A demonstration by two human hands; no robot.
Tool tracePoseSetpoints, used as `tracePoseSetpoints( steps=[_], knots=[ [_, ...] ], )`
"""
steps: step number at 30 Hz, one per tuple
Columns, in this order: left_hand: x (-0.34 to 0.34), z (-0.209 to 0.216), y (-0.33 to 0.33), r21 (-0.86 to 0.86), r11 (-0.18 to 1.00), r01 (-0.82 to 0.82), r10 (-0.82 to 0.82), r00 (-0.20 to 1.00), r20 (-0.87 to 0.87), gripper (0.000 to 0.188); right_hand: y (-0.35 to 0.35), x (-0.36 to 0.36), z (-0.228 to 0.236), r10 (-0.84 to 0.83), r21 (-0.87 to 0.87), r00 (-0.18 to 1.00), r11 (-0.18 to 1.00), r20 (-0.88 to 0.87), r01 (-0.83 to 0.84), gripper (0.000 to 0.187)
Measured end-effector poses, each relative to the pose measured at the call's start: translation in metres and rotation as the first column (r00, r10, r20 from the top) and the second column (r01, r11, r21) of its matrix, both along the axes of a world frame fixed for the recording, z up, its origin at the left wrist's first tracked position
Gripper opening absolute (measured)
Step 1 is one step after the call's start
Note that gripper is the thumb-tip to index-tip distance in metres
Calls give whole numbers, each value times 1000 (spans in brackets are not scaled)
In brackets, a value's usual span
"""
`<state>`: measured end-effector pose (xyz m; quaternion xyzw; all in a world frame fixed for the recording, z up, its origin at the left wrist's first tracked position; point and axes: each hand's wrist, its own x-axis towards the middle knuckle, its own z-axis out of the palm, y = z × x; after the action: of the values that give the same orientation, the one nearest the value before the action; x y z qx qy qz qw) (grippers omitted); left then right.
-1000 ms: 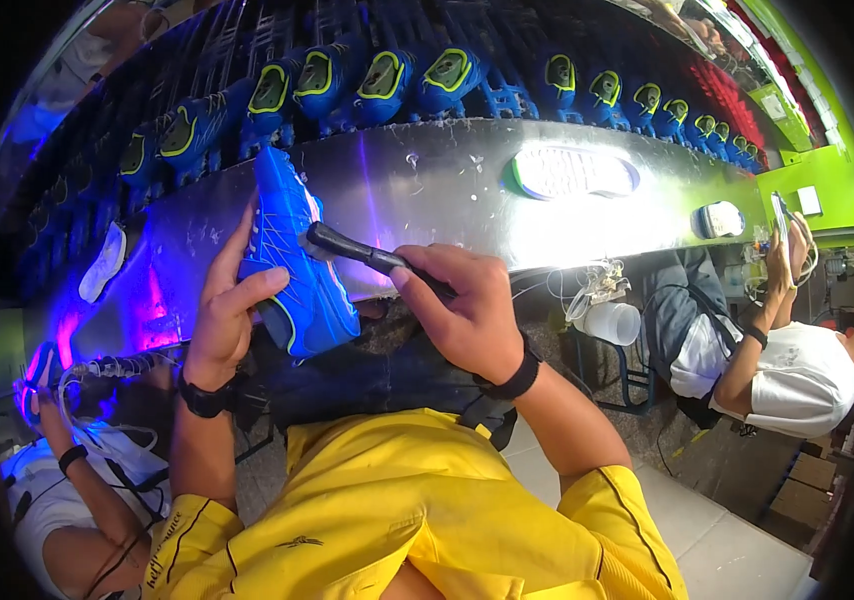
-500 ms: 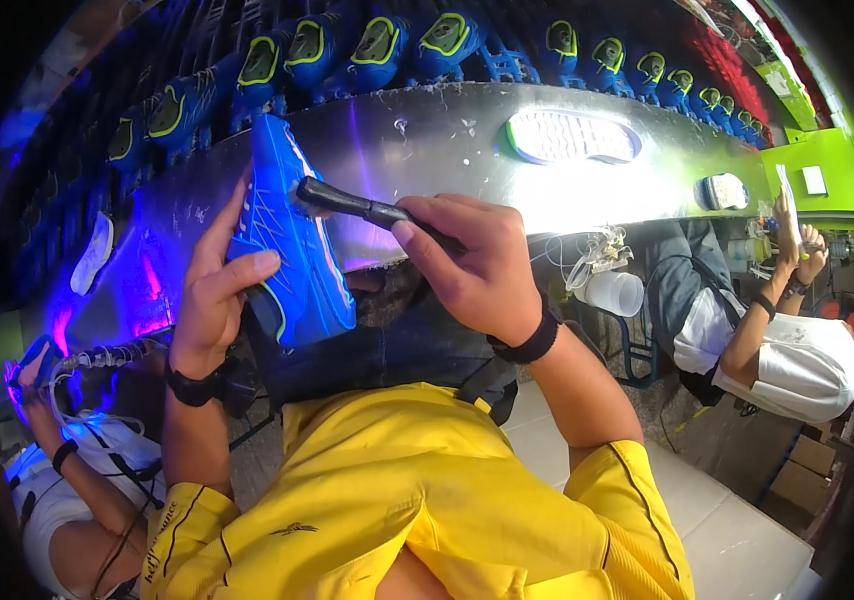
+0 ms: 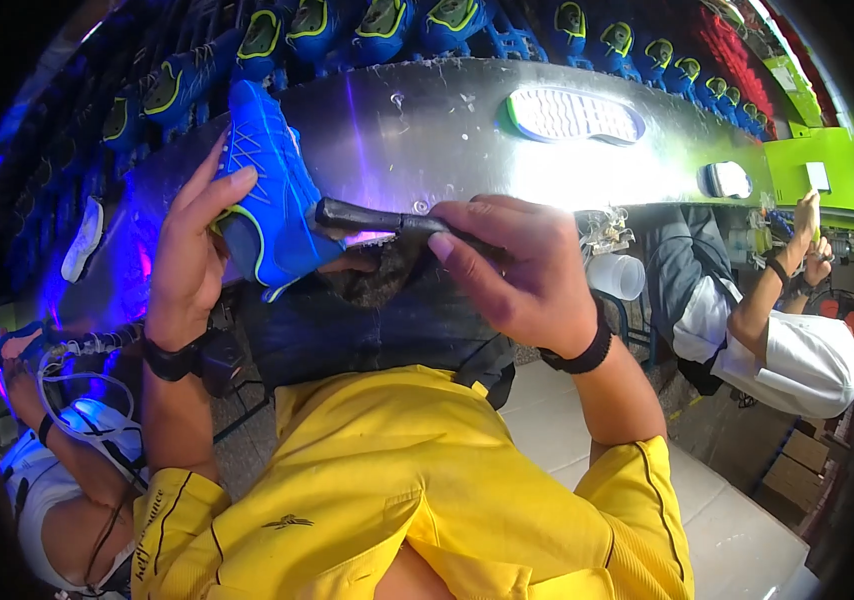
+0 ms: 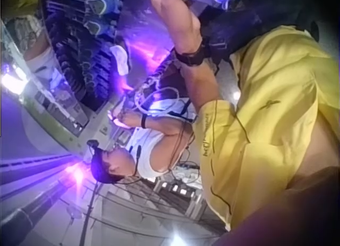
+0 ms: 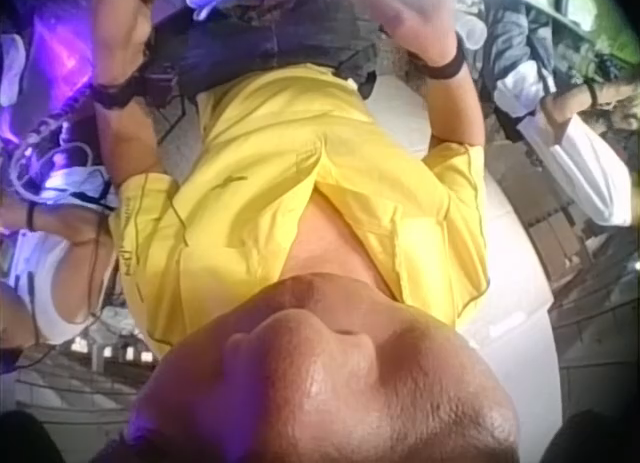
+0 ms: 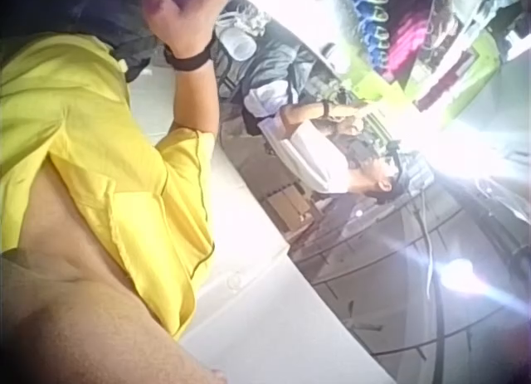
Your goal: Applying glue to the edges and seams of blue athletic shoes using a brush.
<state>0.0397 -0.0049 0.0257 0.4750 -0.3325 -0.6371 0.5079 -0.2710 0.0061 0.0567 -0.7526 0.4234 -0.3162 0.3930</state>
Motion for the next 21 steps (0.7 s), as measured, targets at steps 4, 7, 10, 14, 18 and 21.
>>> tracePoseSetpoints(
  steps=[4, 7, 10, 14, 18, 21],
  knots=[
    [-9, 4, 1, 89, 996, -23, 21, 1000, 20, 55, -7, -2, 14, -13, -161, 997, 987, -74, 1, 19],
    [-11, 4, 1, 154, 988, -32, 25, 999, 46, 45, -17, -6, 22, -8, -258, 994, 966, -114, -22, 20],
    [-15, 5, 0, 220, 975, -25, 8, 997, 75, 43, -29, -11, 25, 3, -318, 987, 946, -163, -56, 22],
    [-29, 15, 6, 311, 945, -99, 94, 995, 31, 45, -41, -13, 32, 13, -340, 992, 939, -122, -54, 22],
    [-20, 2, 7, 398, 917, -6, 38, 997, -72, 50, -53, -15, 38, 35, -399, 987, 912, -155, -95, 22],
    [-21, 1, 10, 427, 903, 51, 42, 978, -205, 50, -61, -15, 37, 38, -446, 988, 889, -149, -101, 22]
  ],
)
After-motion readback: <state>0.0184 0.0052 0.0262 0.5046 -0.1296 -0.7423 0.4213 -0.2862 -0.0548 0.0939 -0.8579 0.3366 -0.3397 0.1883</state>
